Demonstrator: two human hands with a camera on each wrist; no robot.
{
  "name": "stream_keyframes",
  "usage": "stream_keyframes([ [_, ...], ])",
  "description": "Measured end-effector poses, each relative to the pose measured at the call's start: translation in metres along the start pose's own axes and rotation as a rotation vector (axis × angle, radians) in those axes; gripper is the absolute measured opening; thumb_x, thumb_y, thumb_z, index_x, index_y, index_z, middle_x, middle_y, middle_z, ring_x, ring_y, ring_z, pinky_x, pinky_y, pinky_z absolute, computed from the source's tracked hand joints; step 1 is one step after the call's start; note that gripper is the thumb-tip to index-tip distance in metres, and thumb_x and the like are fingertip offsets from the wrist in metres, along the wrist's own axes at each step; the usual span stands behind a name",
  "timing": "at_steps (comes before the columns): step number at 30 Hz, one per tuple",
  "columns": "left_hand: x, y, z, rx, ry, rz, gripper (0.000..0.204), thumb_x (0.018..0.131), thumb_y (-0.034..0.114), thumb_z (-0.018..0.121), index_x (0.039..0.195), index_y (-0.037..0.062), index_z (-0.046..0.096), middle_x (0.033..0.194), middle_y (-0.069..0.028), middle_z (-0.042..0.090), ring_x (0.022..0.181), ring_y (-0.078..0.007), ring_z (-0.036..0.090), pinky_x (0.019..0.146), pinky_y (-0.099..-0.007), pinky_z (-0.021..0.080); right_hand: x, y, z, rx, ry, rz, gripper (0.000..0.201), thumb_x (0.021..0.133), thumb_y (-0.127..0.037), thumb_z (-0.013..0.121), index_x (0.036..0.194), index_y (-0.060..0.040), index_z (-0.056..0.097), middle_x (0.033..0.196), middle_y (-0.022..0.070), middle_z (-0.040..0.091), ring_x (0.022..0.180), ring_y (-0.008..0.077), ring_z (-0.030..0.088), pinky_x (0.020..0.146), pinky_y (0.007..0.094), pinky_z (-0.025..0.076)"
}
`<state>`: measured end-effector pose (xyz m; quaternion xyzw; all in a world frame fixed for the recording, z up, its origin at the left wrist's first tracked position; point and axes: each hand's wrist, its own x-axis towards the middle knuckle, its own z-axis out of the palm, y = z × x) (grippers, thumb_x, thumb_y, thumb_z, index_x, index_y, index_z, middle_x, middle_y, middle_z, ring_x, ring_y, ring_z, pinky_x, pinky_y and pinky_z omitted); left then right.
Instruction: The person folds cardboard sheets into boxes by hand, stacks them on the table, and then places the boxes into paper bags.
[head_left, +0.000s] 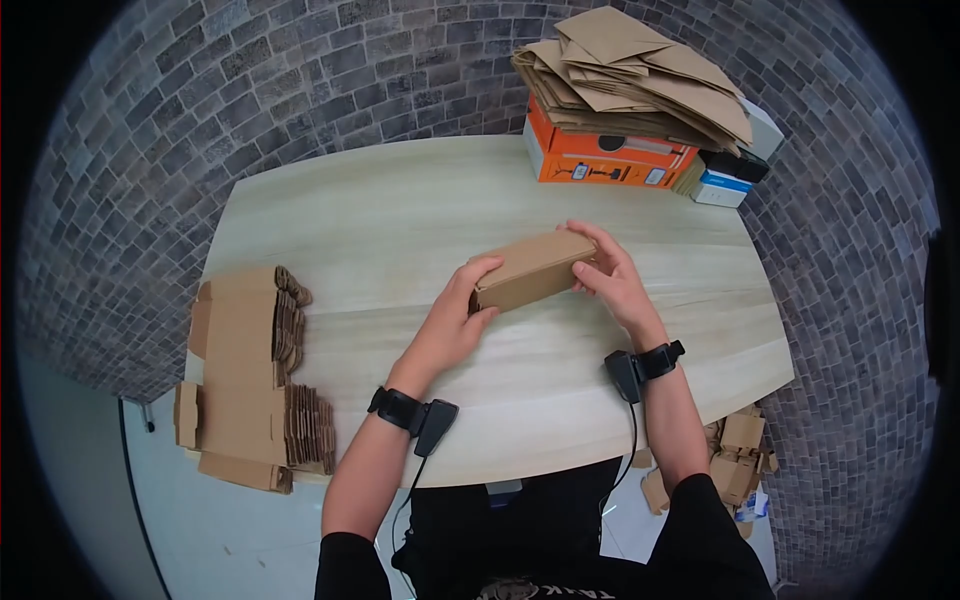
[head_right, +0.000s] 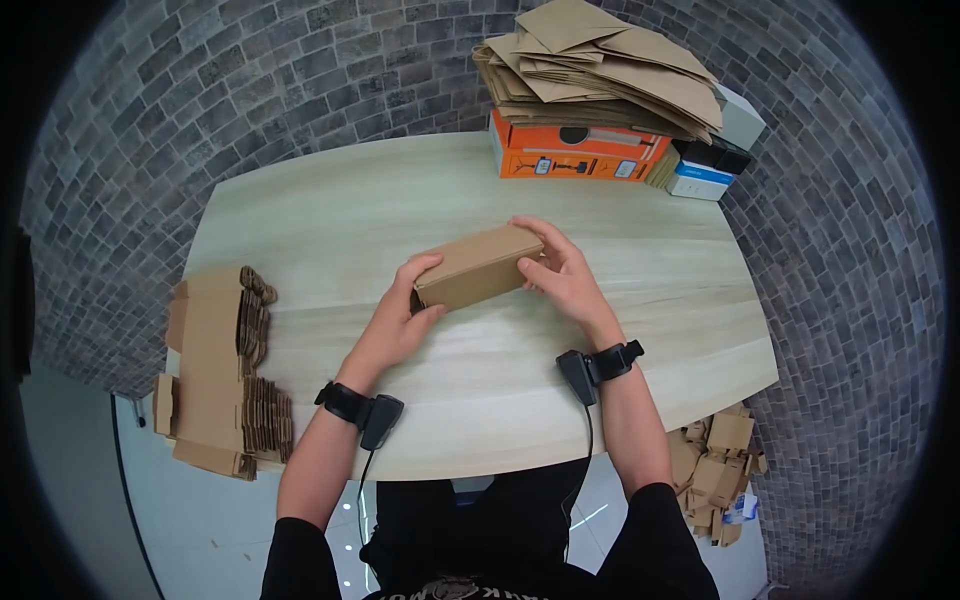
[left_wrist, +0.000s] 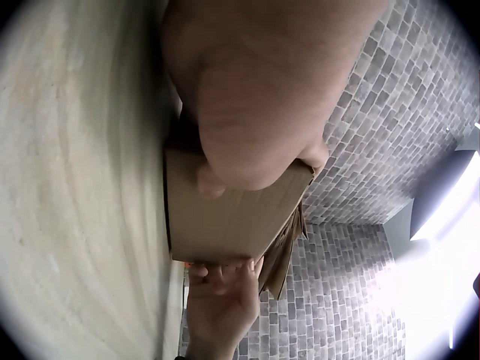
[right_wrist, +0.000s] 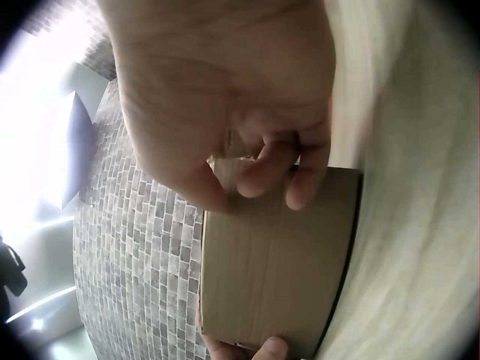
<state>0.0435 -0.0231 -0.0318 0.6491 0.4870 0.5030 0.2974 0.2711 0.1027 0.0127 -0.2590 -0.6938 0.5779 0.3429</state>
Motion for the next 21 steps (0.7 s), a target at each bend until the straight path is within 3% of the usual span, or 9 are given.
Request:
stream_keyframes([
  [4, 0.001, -0.001, 0.0, -0.16, 0.027, -0.085, 0.067, 0.084, -0.013, 0.059, 0.141, 0.0111, 0.033, 0.143, -0.0145, 0.038, 0.132, -0.0256, 0.041, 0.108, -0.0373, 0.038, -0.001, 0.02, -0.008, 0.012, -0.033, 0.088, 0.058, 0.088, -0.011, 0.067, 0.142, -0.0096, 0.044, 0.119, 0.0053, 0.059, 0.076, 0.0092, 0.056, 0.065, 0.0248, 0.048],
  [8, 0.0, -0.001, -0.006, -0.142, -0.018, -0.056, 0.069, 0.085, -0.009, 0.061, 0.144, 0.0116, 0.031, 0.146, -0.014, 0.036, 0.133, -0.0251, 0.04, 0.109, -0.0371, 0.038, -0.001, 0.02, -0.012, -0.147, -0.098, 0.12, 0.055, 0.084, -0.006, 0.071, 0.134, -0.0075, 0.049, 0.115, 0.0065, 0.061, 0.077, 0.01, 0.057, 0.066, 0.0254, 0.049],
  [10, 0.001, 0.007, -0.012, 0.177, 0.054, 0.044, 0.074, 0.085, -0.003, 0.066, 0.147, 0.0138, 0.028, 0.15, -0.0131, 0.033, 0.135, -0.0269, 0.039, 0.109, -0.0432, 0.039, -0.002, 0.017, -0.006, -0.193, -0.099, 0.088, 0.053, 0.083, -0.005, 0.072, 0.131, -0.0073, 0.051, 0.114, 0.0067, 0.062, 0.079, 0.0106, 0.059, 0.067, 0.0256, 0.049],
  [14, 0.0, 0.014, -0.018, 0.205, 0.262, -0.062, 0.074, 0.089, 0.008, 0.066, 0.149, 0.0147, 0.023, 0.15, -0.015, 0.032, 0.136, -0.0282, 0.039, 0.104, -0.048, 0.044, 0.003, 0.022, -0.003, -0.511, 0.153, -0.325, 0.049, 0.077, 0.004, 0.07, 0.122, -0.0083, 0.054, 0.118, 0.0109, 0.061, 0.098, 0.0204, 0.061, 0.074, 0.0271, 0.05],
  [15, 0.0, 0.001, -0.017, -0.084, 0.308, -0.07, 0.069, 0.092, 0.014, 0.065, 0.148, 0.0143, 0.024, 0.145, -0.0161, 0.038, 0.131, -0.0283, 0.045, 0.097, -0.048, 0.049, 0.004, 0.024, -0.004, -0.571, 0.224, -0.474, 0.049, 0.076, 0.008, 0.067, 0.12, -0.0086, 0.054, 0.122, 0.0127, 0.06, 0.105, 0.0245, 0.061, 0.076, 0.0278, 0.051],
  [16, 0.001, -0.005, -0.018, -0.372, 0.353, -0.072, 0.065, 0.095, 0.021, 0.063, 0.147, 0.014, 0.025, 0.141, -0.0171, 0.044, 0.126, -0.0284, 0.051, 0.091, -0.048, 0.053, 0.003, 0.024, -0.003, -0.558, 0.209, -0.487, 0.049, 0.076, 0.008, 0.067, 0.12, -0.0086, 0.054, 0.122, 0.0127, 0.06, 0.105, 0.0245, 0.061, 0.076, 0.0278, 0.051],
  [17, 0.002, 0.004, -0.021, -0.356, 0.373, -0.069, 0.065, 0.095, 0.021, 0.063, 0.147, 0.014, 0.025, 0.141, -0.0171, 0.044, 0.126, -0.0284, 0.051, 0.091, -0.048, 0.053, 0.002, 0.022, -0.001, -0.619, 0.178, -0.512, 0.052, 0.075, 0.012, 0.064, 0.121, -0.0086, 0.054, 0.131, 0.0145, 0.054, 0.109, 0.0276, 0.059, 0.078, 0.0289, 0.051],
  [19, 0.003, 0.019, -0.026, -0.899, 0.289, -0.503, 0.054, 0.098, 0.032, 0.058, 0.141, 0.0128, 0.03, 0.127, -0.0163, 0.054, 0.107, -0.0263, 0.061, 0.078, -0.0439, 0.059, 0.0, 0.018, 0.012, -0.67, 0.134, -0.547, 0.055, 0.073, 0.016, 0.061, 0.122, -0.0085, 0.054, 0.14, 0.0163, 0.047, 0.114, 0.0307, 0.057, 0.08, 0.03, 0.051],
  [21, 0.001, 0.014, -0.028, -0.764, 0.326, -0.536, 0.049, 0.099, 0.033, 0.057, 0.137, 0.0133, 0.033, 0.122, -0.0152, 0.056, 0.101, -0.0266, 0.063, 0.074, -0.0446, 0.06, -0.005, 0.012, 0.027, -0.681, 0.101, -0.542, 0.058, 0.076, 0.018, 0.056, 0.128, -0.0085, 0.05, 0.15, 0.0168, 0.033, 0.113, 0.0292, 0.059, 0.082, 0.0311, 0.052],
])
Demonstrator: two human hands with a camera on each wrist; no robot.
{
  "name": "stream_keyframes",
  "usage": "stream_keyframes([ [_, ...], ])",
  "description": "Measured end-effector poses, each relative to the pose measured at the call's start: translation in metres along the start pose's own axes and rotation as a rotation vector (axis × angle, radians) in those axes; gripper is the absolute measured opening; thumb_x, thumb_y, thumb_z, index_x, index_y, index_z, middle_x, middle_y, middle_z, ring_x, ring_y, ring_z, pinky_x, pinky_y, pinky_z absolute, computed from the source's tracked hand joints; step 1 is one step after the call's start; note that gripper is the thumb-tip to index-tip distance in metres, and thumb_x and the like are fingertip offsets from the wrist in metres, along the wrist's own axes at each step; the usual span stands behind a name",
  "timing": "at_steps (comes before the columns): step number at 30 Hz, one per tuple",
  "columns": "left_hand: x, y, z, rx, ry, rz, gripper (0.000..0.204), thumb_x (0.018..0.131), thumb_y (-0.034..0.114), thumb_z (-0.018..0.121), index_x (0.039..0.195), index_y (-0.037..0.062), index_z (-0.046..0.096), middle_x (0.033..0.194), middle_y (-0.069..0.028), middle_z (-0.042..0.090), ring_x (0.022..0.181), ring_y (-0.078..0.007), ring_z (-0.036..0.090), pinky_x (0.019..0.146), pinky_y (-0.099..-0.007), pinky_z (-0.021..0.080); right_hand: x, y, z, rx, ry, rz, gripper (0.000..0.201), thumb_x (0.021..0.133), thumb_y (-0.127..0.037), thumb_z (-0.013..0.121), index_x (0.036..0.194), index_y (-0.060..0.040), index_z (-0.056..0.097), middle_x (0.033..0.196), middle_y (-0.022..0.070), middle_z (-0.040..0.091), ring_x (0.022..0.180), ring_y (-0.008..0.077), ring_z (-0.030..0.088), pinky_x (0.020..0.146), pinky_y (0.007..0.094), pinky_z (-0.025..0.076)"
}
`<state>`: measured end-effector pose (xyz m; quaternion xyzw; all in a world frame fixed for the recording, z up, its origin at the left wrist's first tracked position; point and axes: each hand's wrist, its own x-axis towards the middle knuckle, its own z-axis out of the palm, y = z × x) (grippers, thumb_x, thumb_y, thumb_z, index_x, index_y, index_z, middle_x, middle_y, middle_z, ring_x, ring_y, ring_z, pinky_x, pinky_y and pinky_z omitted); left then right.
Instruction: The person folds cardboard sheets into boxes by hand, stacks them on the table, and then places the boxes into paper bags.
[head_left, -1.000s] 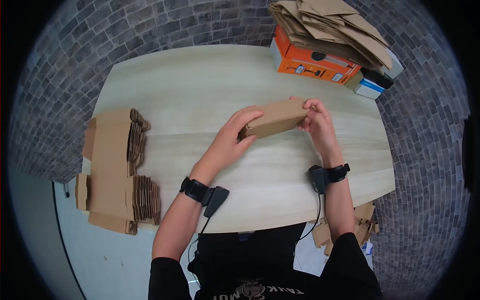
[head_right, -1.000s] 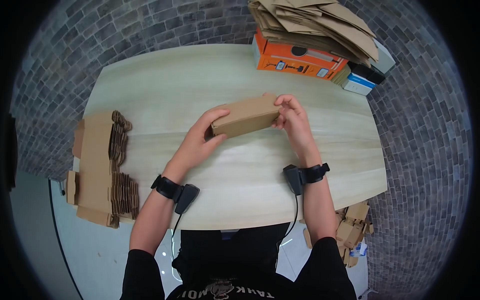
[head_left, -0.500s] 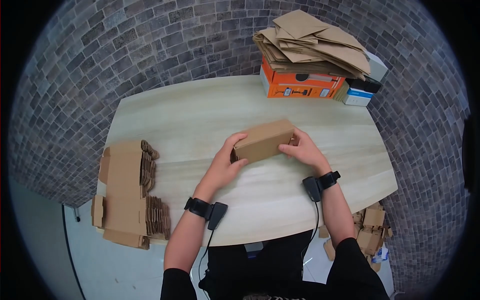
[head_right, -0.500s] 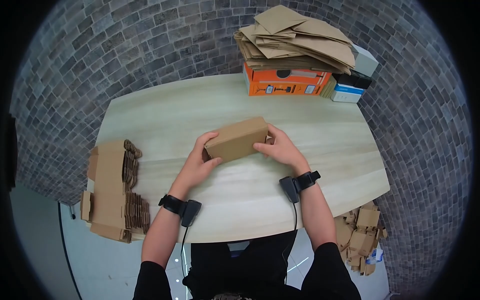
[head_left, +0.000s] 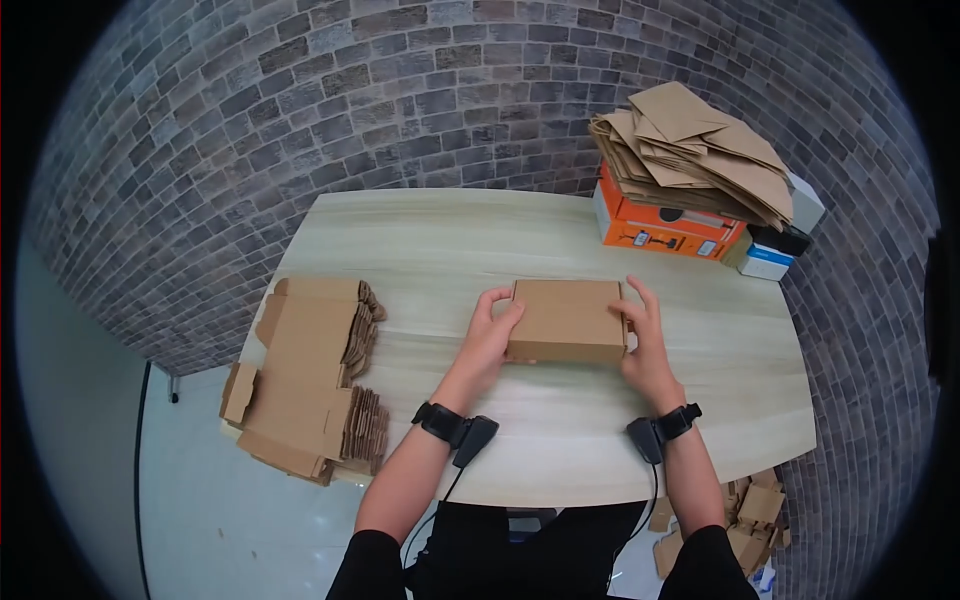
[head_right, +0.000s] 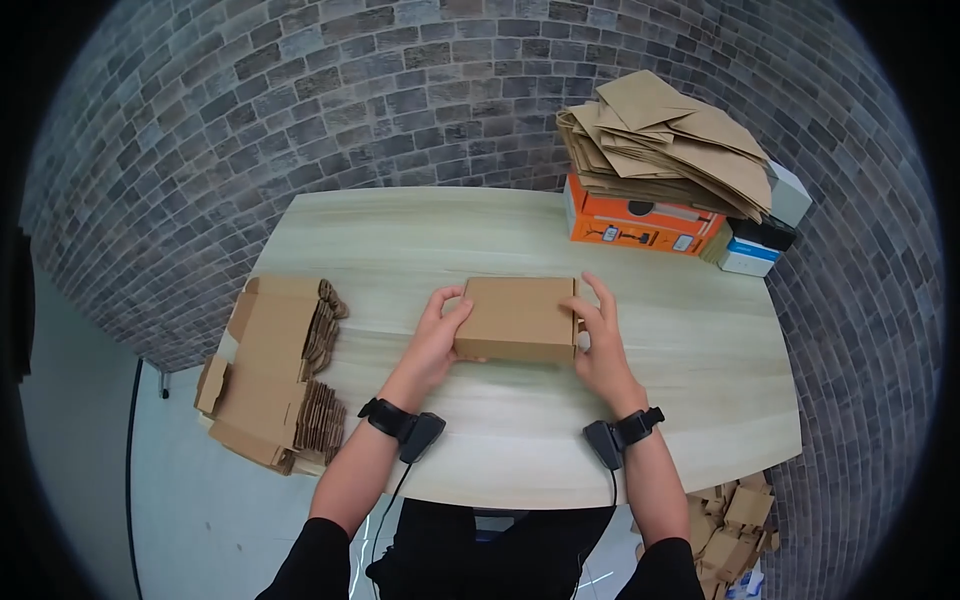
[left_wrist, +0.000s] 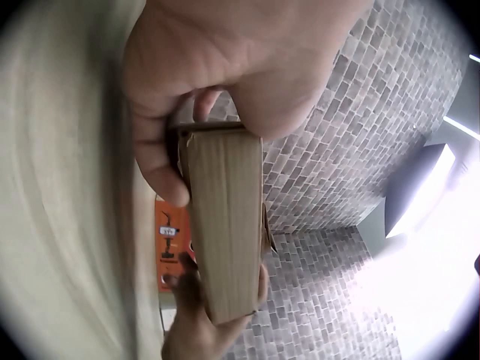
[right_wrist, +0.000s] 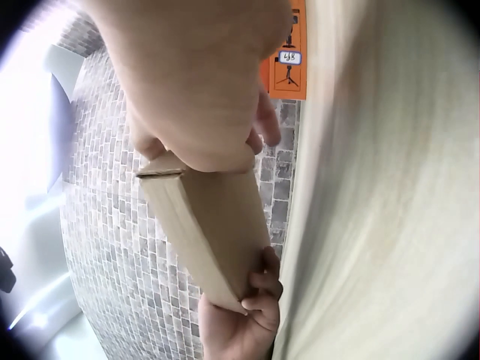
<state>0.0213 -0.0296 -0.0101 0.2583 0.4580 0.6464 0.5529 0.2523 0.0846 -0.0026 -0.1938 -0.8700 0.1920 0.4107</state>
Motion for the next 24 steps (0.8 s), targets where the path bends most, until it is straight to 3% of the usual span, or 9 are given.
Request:
stream_keyframes([
  [1, 0.001, 0.0, 0.0, 0.119, 0.056, 0.0, 0.045, 0.099, 0.034, 0.055, 0.133, 0.0139, 0.035, 0.117, -0.0141, 0.058, 0.094, -0.0268, 0.065, 0.071, -0.0453, 0.06, 0.001, -0.005, 0.001, 0.002, 0.002, 0.001, 0.058, 0.076, 0.018, 0.056, 0.128, -0.0085, 0.05, 0.15, 0.0168, 0.033, 0.113, 0.0292, 0.059, 0.082, 0.0311, 0.052],
  [3, 0.001, 0.003, -0.001, 0.07, 0.132, 0.013, 0.044, 0.099, 0.031, 0.056, 0.132, 0.013, 0.032, 0.118, -0.0149, 0.057, 0.097, -0.0272, 0.064, 0.073, -0.0459, 0.06, 0.001, -0.011, 0.001, 0.328, 0.057, 0.251, 0.06, 0.081, 0.014, 0.056, 0.136, -0.0089, 0.045, 0.153, 0.017, 0.026, 0.111, 0.0256, 0.061, 0.081, 0.0309, 0.053],
  [5, 0.003, 0.005, -0.003, 0.02, 0.209, 0.025, 0.045, 0.099, 0.027, 0.056, 0.131, 0.0122, 0.03, 0.118, -0.0158, 0.056, 0.1, -0.0276, 0.063, 0.076, -0.0466, 0.059, -0.001, -0.006, 0.0, 0.301, 0.053, 0.293, 0.059, 0.083, 0.012, 0.056, 0.138, -0.0083, 0.043, 0.15, 0.0168, 0.029, 0.107, 0.0238, 0.062, 0.08, 0.0303, 0.054],
  [8, 0.015, -0.002, -0.019, -0.298, 0.363, 0.352, 0.061, 0.093, 0.016, 0.065, 0.131, 0.008, 0.018, 0.123, -0.0197, 0.048, 0.111, -0.029, 0.057, 0.09, -0.0489, 0.055, -0.007, 0.018, 0.004, 0.261, 0.011, 0.35, 0.056, 0.086, 0.008, 0.056, 0.138, -0.0071, 0.042, 0.144, 0.0165, 0.035, 0.098, 0.0213, 0.064, 0.078, 0.0294, 0.054],
  [13, 0.018, -0.009, -0.029, -0.227, 0.5, 0.254, 0.055, 0.092, 0.011, 0.062, 0.132, 0.0063, 0.024, 0.118, -0.0171, 0.049, 0.102, -0.0286, 0.058, 0.088, -0.0471, 0.056, -0.01, 0.025, 0.007, 0.21, -0.038, 0.362, 0.049, 0.086, 0.006, 0.057, 0.133, -0.0054, 0.047, 0.132, 0.0147, 0.043, 0.087, 0.0187, 0.064, 0.073, 0.0282, 0.053],
  [15, 0.018, -0.008, -0.027, -0.147, 0.449, 0.184, 0.037, 0.092, 0.009, 0.06, 0.124, 0.0036, 0.041, 0.111, -0.0128, 0.055, 0.097, -0.024, 0.06, 0.081, -0.0415, 0.057, -0.01, 0.026, 0.006, 0.176, -0.072, 0.387, 0.041, 0.086, 0.005, 0.057, 0.127, -0.0044, 0.052, 0.126, 0.0126, 0.047, 0.083, 0.0175, 0.063, 0.07, 0.0274, 0.052],
  [18, 0.021, -0.015, -0.03, 0.037, 0.35, 0.141, 0.021, 0.092, 0.009, 0.059, 0.112, 0.0038, 0.055, 0.101, -0.0085, 0.061, 0.088, -0.018, 0.061, 0.074, -0.0342, 0.056, -0.013, 0.03, 0.01, 0.18, -0.049, 0.392, 0.031, 0.087, 0.002, 0.059, 0.117, -0.0041, 0.059, 0.116, 0.0082, 0.052, 0.078, 0.0129, 0.061, 0.067, 0.0243, 0.048],
  [22, -0.009, -0.004, -0.007, 0.164, 0.298, 0.167, 0.014, 0.093, 0.007, 0.057, 0.107, 0.0049, 0.06, 0.092, -0.0062, 0.065, 0.083, -0.0134, 0.062, 0.072, -0.0293, 0.054, -0.022, 0.051, 0.012, 0.212, -0.073, 0.417, 0.022, 0.087, 0.0, 0.058, 0.109, -0.002, 0.063, 0.103, 0.0084, 0.059, 0.074, 0.0133, 0.058, 0.066, 0.025, 0.048],
  [24, -0.051, 0.001, -0.003, 0.256, 0.012, 0.349, 0.015, 0.095, 0.005, 0.055, 0.108, 0.0041, 0.061, 0.093, -0.0074, 0.067, 0.081, -0.0116, 0.063, 0.071, -0.0273, 0.054, -0.027, 0.073, 0.02, 0.199, 0.003, 0.417, 0.017, 0.088, -0.002, 0.059, 0.103, -0.0021, 0.065, 0.089, 0.0048, 0.061, 0.073, 0.0101, 0.056, 0.065, 0.0242, 0.046],
])
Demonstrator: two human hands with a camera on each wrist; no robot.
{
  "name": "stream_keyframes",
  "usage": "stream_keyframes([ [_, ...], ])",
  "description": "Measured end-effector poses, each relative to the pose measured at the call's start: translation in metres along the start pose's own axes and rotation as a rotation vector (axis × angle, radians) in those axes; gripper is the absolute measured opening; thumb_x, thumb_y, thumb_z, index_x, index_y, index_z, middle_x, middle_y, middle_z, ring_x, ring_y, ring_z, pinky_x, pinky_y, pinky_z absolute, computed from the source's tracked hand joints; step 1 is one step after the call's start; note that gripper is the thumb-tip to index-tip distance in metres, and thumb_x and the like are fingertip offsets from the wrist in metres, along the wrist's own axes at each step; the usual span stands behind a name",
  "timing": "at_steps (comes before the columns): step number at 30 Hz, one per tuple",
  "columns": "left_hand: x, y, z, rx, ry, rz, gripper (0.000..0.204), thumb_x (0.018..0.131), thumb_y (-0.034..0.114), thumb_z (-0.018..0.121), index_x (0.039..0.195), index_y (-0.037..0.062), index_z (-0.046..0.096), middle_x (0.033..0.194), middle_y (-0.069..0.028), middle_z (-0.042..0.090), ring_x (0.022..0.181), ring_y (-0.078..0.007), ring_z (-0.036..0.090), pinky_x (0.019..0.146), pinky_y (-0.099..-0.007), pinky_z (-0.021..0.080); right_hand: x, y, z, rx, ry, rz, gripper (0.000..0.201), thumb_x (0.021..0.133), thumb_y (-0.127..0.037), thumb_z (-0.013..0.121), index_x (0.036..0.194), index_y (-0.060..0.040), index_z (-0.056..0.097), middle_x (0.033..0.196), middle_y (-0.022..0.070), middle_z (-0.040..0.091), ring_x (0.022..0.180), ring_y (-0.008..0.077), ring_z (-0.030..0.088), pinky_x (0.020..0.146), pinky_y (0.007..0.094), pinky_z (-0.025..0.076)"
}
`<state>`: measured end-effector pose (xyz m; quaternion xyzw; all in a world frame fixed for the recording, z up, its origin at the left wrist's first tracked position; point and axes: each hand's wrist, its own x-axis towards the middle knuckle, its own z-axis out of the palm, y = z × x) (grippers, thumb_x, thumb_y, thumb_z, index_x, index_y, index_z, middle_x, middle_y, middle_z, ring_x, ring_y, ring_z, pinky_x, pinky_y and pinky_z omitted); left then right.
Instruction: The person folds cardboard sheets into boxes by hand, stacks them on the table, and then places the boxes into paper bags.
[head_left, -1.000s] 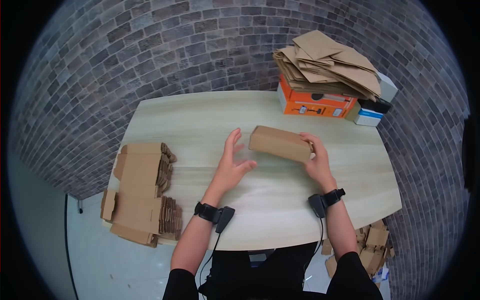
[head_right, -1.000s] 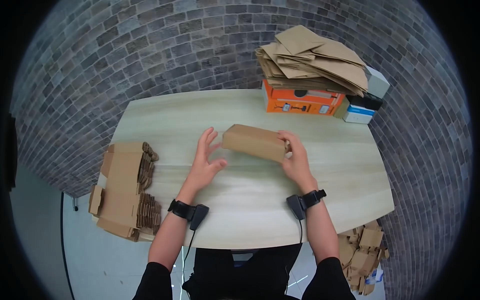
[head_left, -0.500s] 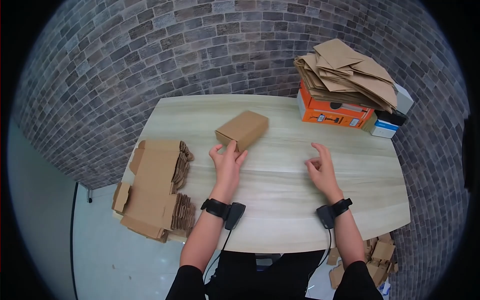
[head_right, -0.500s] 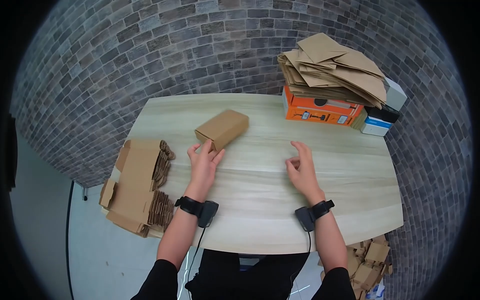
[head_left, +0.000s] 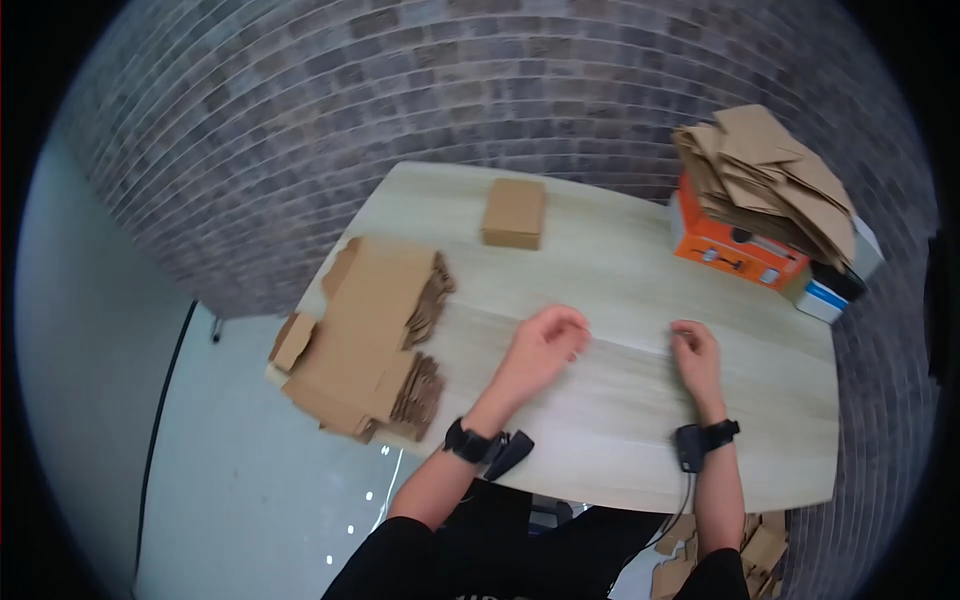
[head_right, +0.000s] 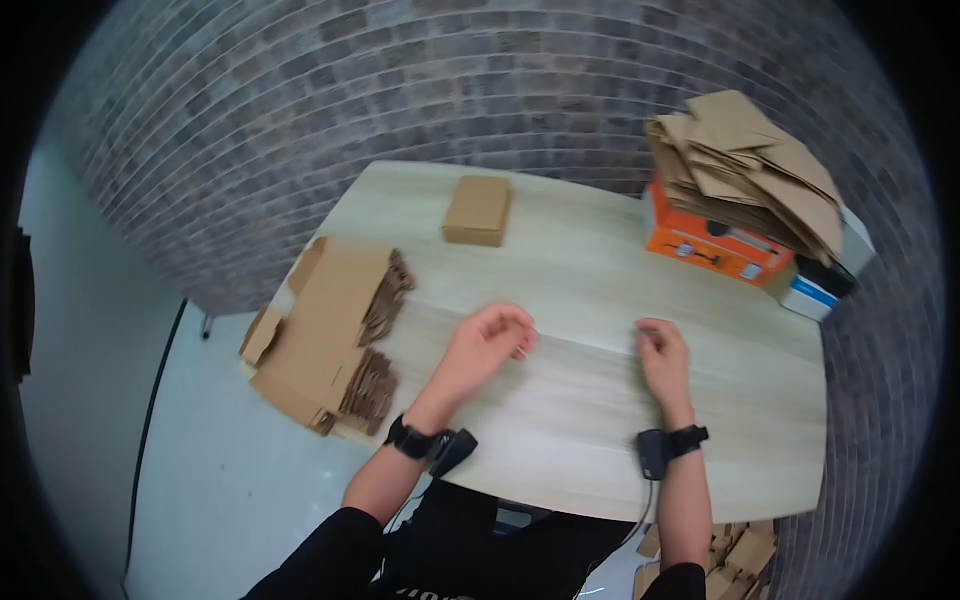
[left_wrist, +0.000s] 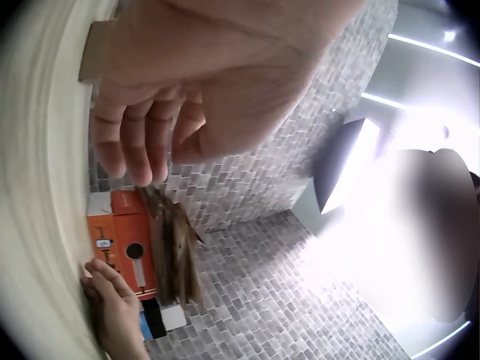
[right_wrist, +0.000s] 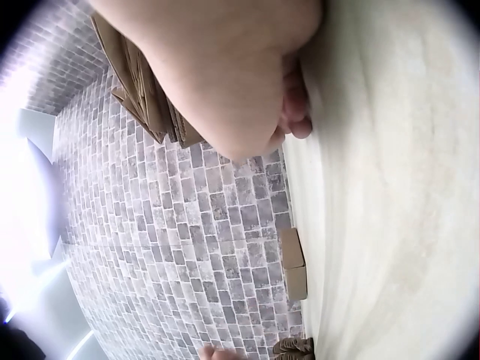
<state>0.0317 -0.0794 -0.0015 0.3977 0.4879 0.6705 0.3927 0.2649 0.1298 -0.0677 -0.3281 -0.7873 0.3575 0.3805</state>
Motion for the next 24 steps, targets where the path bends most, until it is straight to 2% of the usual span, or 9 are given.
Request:
stream_keyframes([
  [5, -0.11, 0.106, -0.05, 0.65, 0.093, 0.018, 0.018, 0.094, 0.002, 0.054, 0.108, 0.0005, 0.066, 0.088, -0.0058, 0.069, 0.078, -0.0117, 0.067, 0.068, -0.0251, 0.054, 0.003, -0.005, 0.002, 0.185, -0.036, 0.102, 0.012, 0.091, -0.002, 0.057, 0.099, -0.0015, 0.066, 0.08, -0.0004, 0.06, 0.072, 0.0073, 0.054, 0.067, 0.0227, 0.044],
  [6, -0.123, 0.123, -0.066, 0.687, 0.287, -0.076, 0.018, 0.093, 0.001, 0.054, 0.107, 0.0001, 0.067, 0.085, -0.0049, 0.068, 0.078, -0.0111, 0.067, 0.065, -0.0242, 0.054, 0.002, -0.006, 0.002, 0.199, -0.042, 0.118, 0.012, 0.091, -0.002, 0.057, 0.099, -0.0015, 0.066, 0.08, -0.0004, 0.06, 0.072, 0.0073, 0.054, 0.067, 0.0227, 0.044],
  [7, -0.127, 0.135, -0.086, 0.807, 0.482, 0.073, 0.016, 0.09, 0.004, 0.059, 0.103, 0.0021, 0.069, 0.076, -0.0031, 0.068, 0.069, -0.0073, 0.064, 0.061, -0.025, 0.051, 0.002, -0.007, 0.001, 0.187, -0.046, 0.118, 0.012, 0.091, -0.002, 0.056, 0.098, -0.001, 0.066, 0.082, -0.0002, 0.06, 0.072, 0.0071, 0.054, 0.067, 0.0223, 0.044],
  [8, -0.132, 0.145, -0.115, 0.789, 0.642, 0.032, 0.015, 0.091, 0.006, 0.058, 0.101, 0.0013, 0.069, 0.078, -0.0052, 0.069, 0.067, -0.0078, 0.063, 0.06, -0.0262, 0.051, 0.002, -0.007, 0.002, 0.177, -0.046, 0.116, 0.012, 0.092, -0.001, 0.055, 0.098, -0.0006, 0.066, 0.083, 0.0001, 0.06, 0.072, 0.007, 0.054, 0.067, 0.0219, 0.044],
  [10, -0.135, 0.154, -0.182, 1.113, 0.781, 0.081, 0.017, 0.09, 0.009, 0.06, 0.101, 0.0006, 0.069, 0.081, -0.0119, 0.07, 0.07, -0.0168, 0.067, 0.062, -0.0306, 0.052, 0.003, -0.003, 0.003, 0.174, -0.042, 0.109, 0.011, 0.092, 0.0, 0.055, 0.097, 0.0001, 0.065, 0.085, 0.0003, 0.06, 0.072, 0.0068, 0.053, 0.067, 0.0219, 0.043],
  [13, -0.145, 0.141, -0.247, 1.533, 0.689, 0.01, 0.017, 0.085, 0.01, 0.062, 0.098, -0.0001, 0.068, 0.082, -0.0195, 0.068, 0.075, -0.0298, 0.067, 0.066, -0.0371, 0.052, 0.003, 0.001, 0.004, 0.162, -0.035, 0.084, 0.011, 0.091, 0.001, 0.056, 0.096, 0.0012, 0.065, 0.088, 0.0006, 0.059, 0.072, 0.0065, 0.052, 0.066, 0.022, 0.043],
  [19, -0.141, 0.126, -0.242, 1.657, 0.674, -0.232, 0.016, 0.079, 0.009, 0.067, 0.093, 0.0009, 0.067, 0.083, -0.0208, 0.063, 0.079, -0.0385, 0.061, 0.072, -0.0466, 0.049, 0.003, 0.001, 0.004, 0.144, -0.03, 0.071, 0.011, 0.09, 0.001, 0.056, 0.094, 0.0016, 0.066, 0.09, 0.0006, 0.058, 0.072, 0.0066, 0.051, 0.066, 0.0218, 0.042],
  [22, -0.143, 0.121, -0.238, 1.767, 0.685, -0.056, 0.019, 0.076, 0.009, 0.071, 0.093, 0.0025, 0.068, 0.092, -0.0208, 0.062, 0.086, -0.0397, 0.057, 0.078, -0.0471, 0.047, 0.003, -0.001, 0.003, 0.128, -0.046, 0.078, 0.011, 0.09, 0.0, 0.055, 0.095, 0.0014, 0.065, 0.091, 0.0014, 0.059, 0.075, 0.0081, 0.053, 0.068, 0.0227, 0.044],
  [24, -0.145, 0.121, -0.235, 1.749, 0.669, -0.104, 0.019, 0.075, 0.008, 0.072, 0.093, 0.003, 0.068, 0.095, -0.0208, 0.062, 0.089, -0.0403, 0.055, 0.081, -0.047, 0.046, 0.003, -0.004, 0.002, 0.107, -0.055, 0.08, 0.012, 0.091, 0.0, 0.054, 0.095, 0.0012, 0.065, 0.092, 0.0022, 0.06, 0.077, 0.0095, 0.056, 0.07, 0.0238, 0.046],
])
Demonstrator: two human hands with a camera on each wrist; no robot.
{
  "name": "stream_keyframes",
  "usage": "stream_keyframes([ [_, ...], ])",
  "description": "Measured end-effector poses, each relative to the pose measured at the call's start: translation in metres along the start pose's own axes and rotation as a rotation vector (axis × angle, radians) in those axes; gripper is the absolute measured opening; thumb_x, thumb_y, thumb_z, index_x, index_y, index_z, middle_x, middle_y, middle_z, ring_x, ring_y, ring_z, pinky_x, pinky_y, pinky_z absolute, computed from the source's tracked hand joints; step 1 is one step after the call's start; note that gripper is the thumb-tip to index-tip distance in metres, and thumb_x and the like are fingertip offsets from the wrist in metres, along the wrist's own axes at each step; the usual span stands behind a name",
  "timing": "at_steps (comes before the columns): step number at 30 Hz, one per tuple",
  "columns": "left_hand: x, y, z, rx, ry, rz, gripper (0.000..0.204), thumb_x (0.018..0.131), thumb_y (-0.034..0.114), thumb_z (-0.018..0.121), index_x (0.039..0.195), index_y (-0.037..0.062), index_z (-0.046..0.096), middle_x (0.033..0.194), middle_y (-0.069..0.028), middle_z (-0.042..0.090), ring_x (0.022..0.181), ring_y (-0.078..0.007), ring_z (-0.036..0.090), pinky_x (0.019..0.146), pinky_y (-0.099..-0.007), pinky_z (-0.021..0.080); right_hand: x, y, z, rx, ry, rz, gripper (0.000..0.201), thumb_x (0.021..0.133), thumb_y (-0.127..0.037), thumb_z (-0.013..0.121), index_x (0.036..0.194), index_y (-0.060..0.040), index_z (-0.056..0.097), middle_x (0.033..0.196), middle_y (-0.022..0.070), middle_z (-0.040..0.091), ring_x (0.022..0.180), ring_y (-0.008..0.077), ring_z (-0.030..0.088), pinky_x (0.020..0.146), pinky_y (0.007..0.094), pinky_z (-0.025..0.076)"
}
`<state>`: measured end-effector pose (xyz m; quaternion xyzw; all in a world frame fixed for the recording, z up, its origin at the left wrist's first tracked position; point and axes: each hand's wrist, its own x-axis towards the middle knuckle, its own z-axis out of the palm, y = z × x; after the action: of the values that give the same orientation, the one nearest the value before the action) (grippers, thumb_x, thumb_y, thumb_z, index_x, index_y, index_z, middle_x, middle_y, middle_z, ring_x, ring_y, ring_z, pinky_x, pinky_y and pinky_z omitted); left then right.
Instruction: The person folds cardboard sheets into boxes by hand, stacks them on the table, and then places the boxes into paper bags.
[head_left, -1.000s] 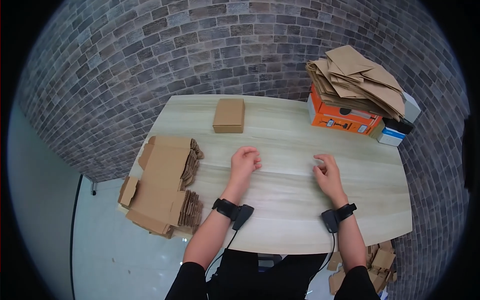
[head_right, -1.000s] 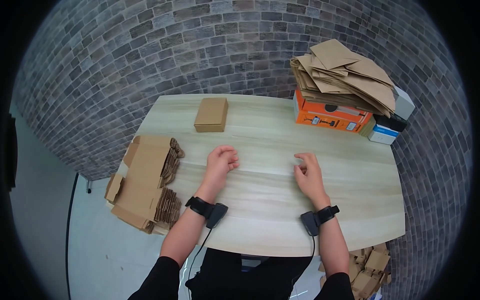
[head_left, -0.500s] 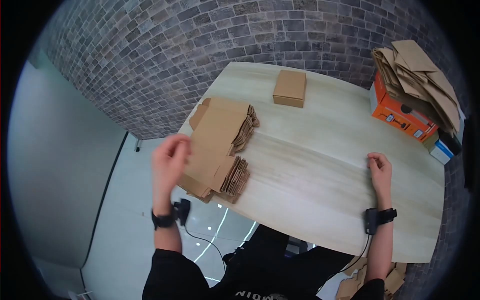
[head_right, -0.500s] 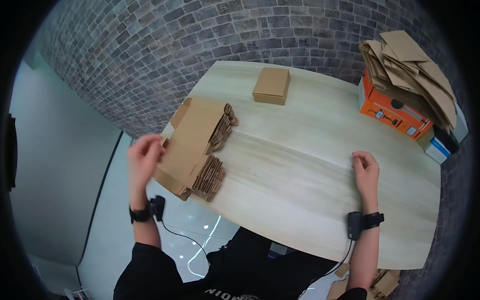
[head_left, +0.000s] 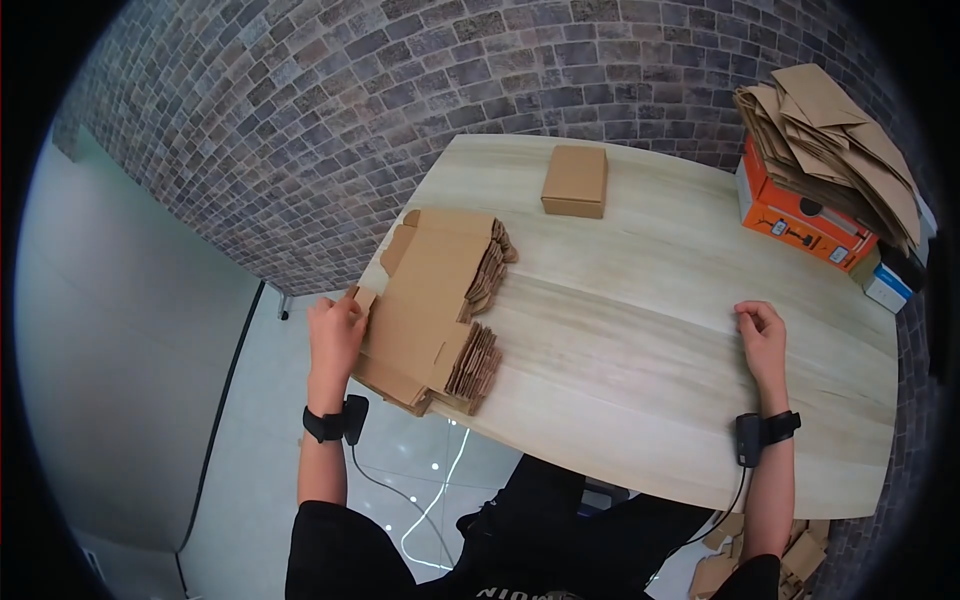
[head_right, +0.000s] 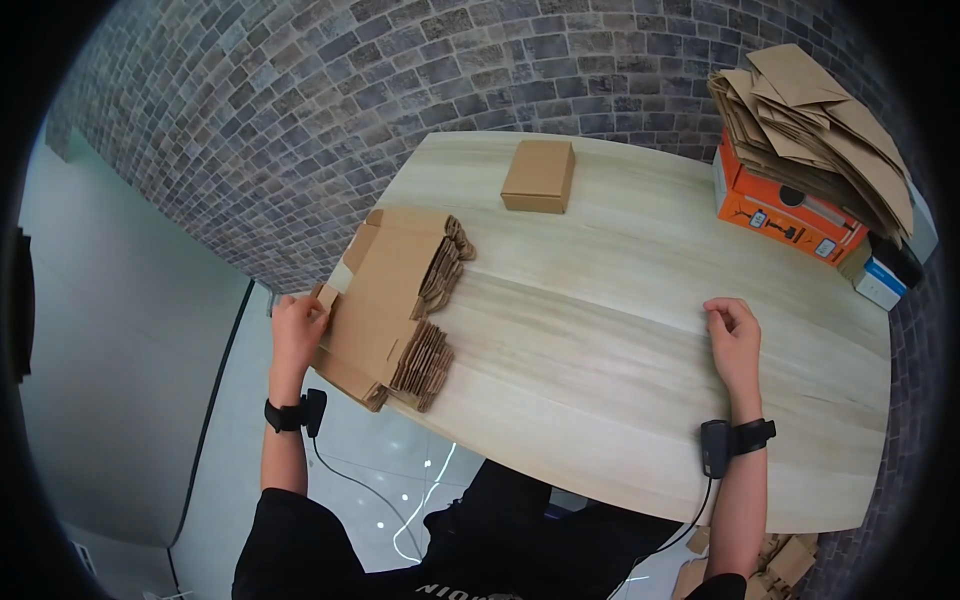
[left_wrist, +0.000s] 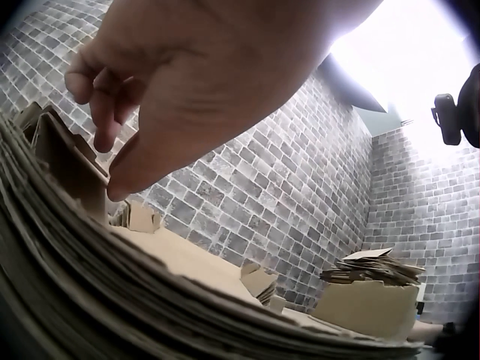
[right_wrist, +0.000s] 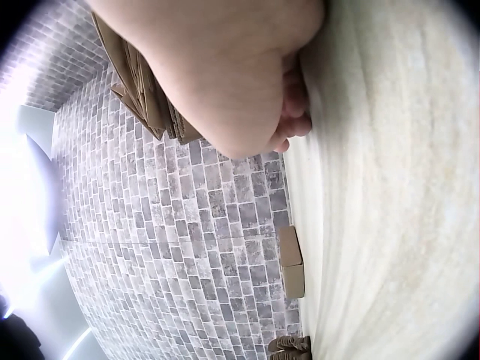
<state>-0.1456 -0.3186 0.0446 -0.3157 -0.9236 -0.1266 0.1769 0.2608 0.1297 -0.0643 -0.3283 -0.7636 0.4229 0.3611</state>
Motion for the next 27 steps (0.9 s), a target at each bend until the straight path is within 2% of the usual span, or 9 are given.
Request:
stream_keyframes([
  [2, -0.001, 0.0, 0.0, -0.001, -0.043, -0.013, 0.02, 0.075, 0.008, 0.072, 0.093, 0.0036, 0.068, 0.099, -0.0208, 0.061, 0.092, -0.0408, 0.054, 0.083, -0.0468, 0.045, -0.002, -0.006, 0.001, -0.027, 0.004, -0.009, 0.012, 0.09, 0.001, 0.054, 0.094, 0.0017, 0.065, 0.093, 0.0023, 0.059, 0.077, 0.0094, 0.055, 0.07, 0.0238, 0.045],
  [5, 0.001, 0.0, 0.006, 0.003, 0.057, 0.044, 0.018, 0.077, 0.01, 0.072, 0.093, 0.0027, 0.068, 0.094, -0.0223, 0.063, 0.088, -0.0408, 0.058, 0.079, -0.0473, 0.047, -0.003, -0.01, 0.0, -0.042, 0.008, -0.02, 0.011, 0.09, 0.001, 0.054, 0.094, 0.0015, 0.065, 0.092, 0.002, 0.058, 0.076, 0.009, 0.053, 0.069, 0.0234, 0.044],
  [8, 0.003, -0.002, 0.006, -0.152, -0.087, -0.083, 0.016, 0.08, 0.014, 0.071, 0.089, 0.0006, 0.069, 0.085, -0.0227, 0.066, 0.082, -0.0396, 0.062, 0.075, -0.0472, 0.049, -0.004, -0.013, 0.001, -0.04, 0.025, -0.038, 0.01, 0.09, 0.0, 0.056, 0.093, 0.0012, 0.066, 0.088, 0.0031, 0.058, 0.073, 0.0093, 0.052, 0.068, 0.023, 0.043],
  [11, 0.003, -0.01, 0.014, -0.063, -0.033, 0.05, 0.019, 0.081, 0.018, 0.07, 0.085, -0.0011, 0.069, 0.078, -0.0213, 0.067, 0.076, -0.0372, 0.065, 0.07, -0.0457, 0.051, -0.005, -0.017, 0.002, -0.059, 0.023, -0.039, 0.01, 0.089, 0.0, 0.056, 0.093, 0.0012, 0.066, 0.088, 0.0034, 0.058, 0.073, 0.0098, 0.052, 0.068, 0.0232, 0.043],
  [14, 0.007, -0.014, 0.02, -0.115, -0.071, -0.072, 0.017, 0.082, 0.016, 0.067, 0.084, -0.0011, 0.069, 0.077, -0.0187, 0.068, 0.075, -0.0355, 0.067, 0.069, -0.0426, 0.052, -0.004, -0.013, 0.002, -0.056, 0.035, -0.054, 0.01, 0.089, 0.0, 0.056, 0.092, 0.0013, 0.066, 0.088, 0.0038, 0.059, 0.072, 0.0101, 0.052, 0.067, 0.0235, 0.043],
  [16, 0.011, -0.023, 0.025, -0.174, -0.155, -0.149, 0.015, 0.081, 0.014, 0.067, 0.087, 0.0005, 0.07, 0.074, -0.0144, 0.069, 0.068, -0.0231, 0.068, 0.066, -0.034, 0.051, -0.004, -0.012, 0.002, -0.063, 0.037, -0.058, 0.01, 0.089, 0.0, 0.056, 0.092, 0.0013, 0.066, 0.088, 0.0041, 0.059, 0.072, 0.0103, 0.052, 0.067, 0.0238, 0.043],
  [19, 0.015, -0.029, 0.027, -0.22, -0.225, -0.18, 0.01, 0.082, 0.009, 0.067, 0.083, -0.0003, 0.068, 0.072, -0.0085, 0.069, 0.068, -0.0163, 0.065, 0.065, -0.0325, 0.051, -0.004, -0.014, 0.002, -0.076, 0.036, -0.06, 0.01, 0.088, 0.0, 0.056, 0.091, 0.0011, 0.066, 0.087, 0.0047, 0.059, 0.072, 0.0107, 0.053, 0.067, 0.0244, 0.044],
  [22, 0.022, -0.042, 0.032, -0.439, -0.352, -0.288, 0.009, 0.08, 0.008, 0.071, 0.08, 0.0006, 0.066, 0.073, -0.0057, 0.068, 0.069, -0.0143, 0.063, 0.065, -0.0314, 0.05, -0.004, -0.015, 0.001, -0.09, 0.027, -0.053, 0.011, 0.088, 0.001, 0.056, 0.091, 0.0009, 0.066, 0.087, 0.0052, 0.059, 0.072, 0.0111, 0.053, 0.067, 0.0247, 0.044],
  [27, 0.025, -0.04, 0.027, -0.453, -0.253, -0.365, 0.019, 0.073, 0.011, 0.079, 0.082, 0.0027, 0.065, 0.077, -0.0071, 0.066, 0.071, -0.0157, 0.062, 0.067, -0.0315, 0.051, -0.004, -0.014, 0.002, -0.078, 0.029, -0.055, 0.011, 0.088, 0.001, 0.056, 0.091, 0.0007, 0.066, 0.087, 0.0056, 0.059, 0.072, 0.0117, 0.054, 0.068, 0.0249, 0.045],
])
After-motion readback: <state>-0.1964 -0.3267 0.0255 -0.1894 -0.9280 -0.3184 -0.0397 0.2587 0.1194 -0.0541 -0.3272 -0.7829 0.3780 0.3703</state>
